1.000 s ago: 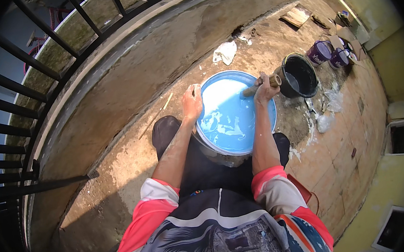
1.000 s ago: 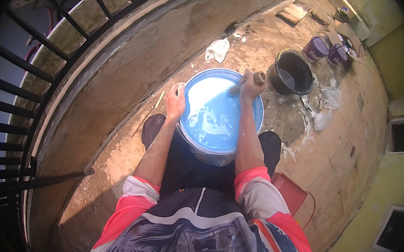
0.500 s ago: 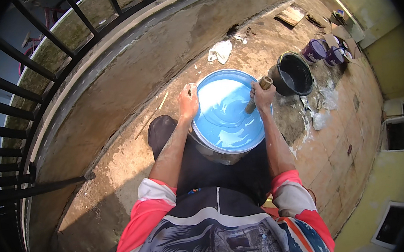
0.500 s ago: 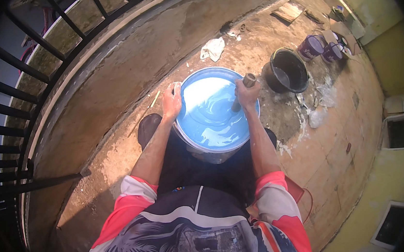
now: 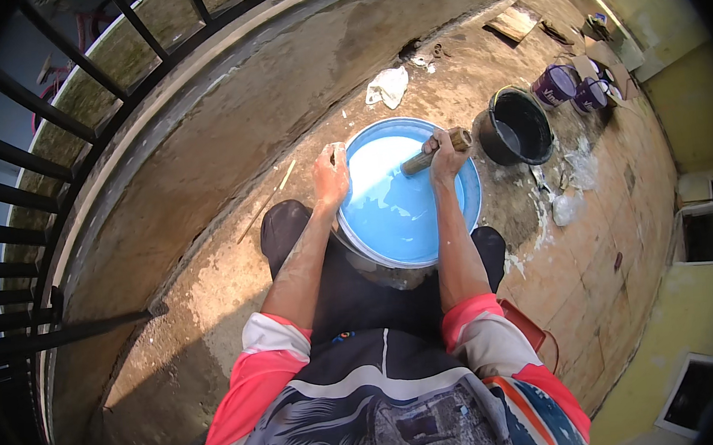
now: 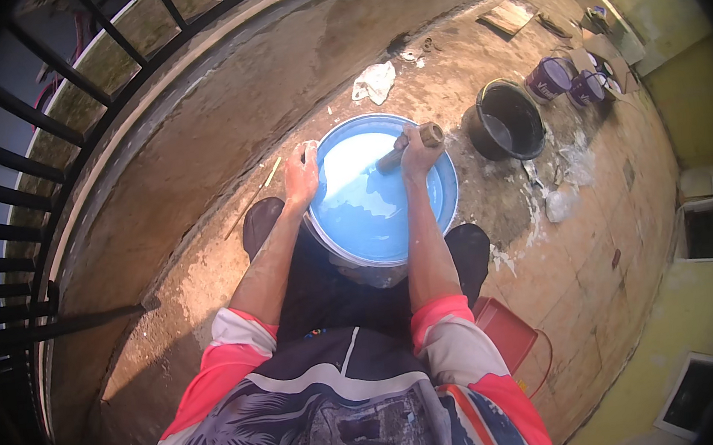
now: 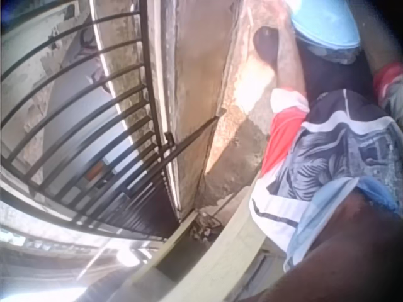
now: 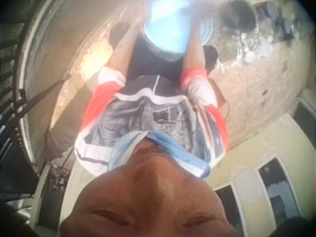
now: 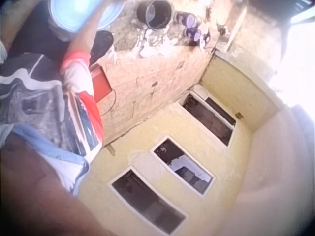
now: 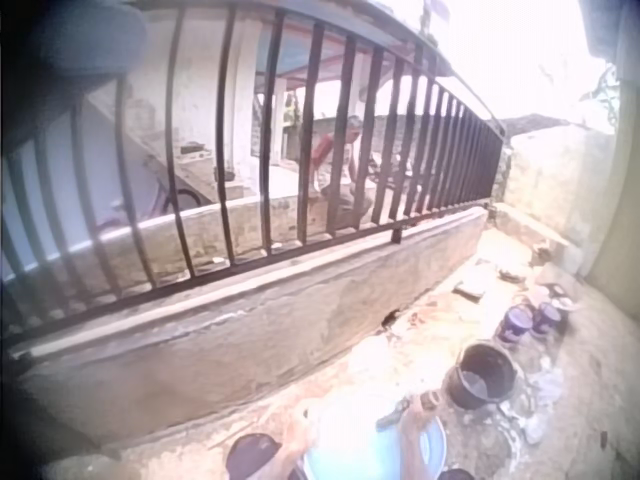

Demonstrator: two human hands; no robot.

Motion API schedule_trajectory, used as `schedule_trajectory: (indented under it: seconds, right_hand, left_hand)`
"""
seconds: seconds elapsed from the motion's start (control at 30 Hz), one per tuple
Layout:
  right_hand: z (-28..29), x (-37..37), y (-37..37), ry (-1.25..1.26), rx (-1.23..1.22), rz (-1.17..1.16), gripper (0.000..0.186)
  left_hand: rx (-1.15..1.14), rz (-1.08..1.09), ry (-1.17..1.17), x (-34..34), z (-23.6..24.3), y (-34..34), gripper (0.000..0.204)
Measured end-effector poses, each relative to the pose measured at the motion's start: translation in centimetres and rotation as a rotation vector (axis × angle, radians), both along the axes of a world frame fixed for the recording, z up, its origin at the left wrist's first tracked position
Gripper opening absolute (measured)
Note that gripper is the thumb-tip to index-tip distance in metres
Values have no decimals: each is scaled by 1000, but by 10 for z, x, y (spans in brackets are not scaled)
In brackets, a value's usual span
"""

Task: The person sits on the ground and stirs light blue paint in a bucket using a wooden stick. They occasionally lift the stick to check consistency and add water from a black bucket before continuing to mix.

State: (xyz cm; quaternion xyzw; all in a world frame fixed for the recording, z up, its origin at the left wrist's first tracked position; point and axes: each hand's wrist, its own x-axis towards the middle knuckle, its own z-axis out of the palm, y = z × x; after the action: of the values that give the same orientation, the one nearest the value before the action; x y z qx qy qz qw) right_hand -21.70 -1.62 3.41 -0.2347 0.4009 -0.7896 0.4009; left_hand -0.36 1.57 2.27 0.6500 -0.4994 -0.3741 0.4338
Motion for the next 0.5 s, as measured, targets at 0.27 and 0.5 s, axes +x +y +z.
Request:
schedule_trajectory:
  seconds: [0.27, 0.5]
  right_hand:
    - [15, -10, 42, 281, 207, 415, 17]
    - [0, -25, 3, 672, 121, -49, 18]
  left_hand:
    - [-81, 6, -8, 5, -9, 1, 36]
    - [-114, -12, -26, 5, -12, -1, 36]
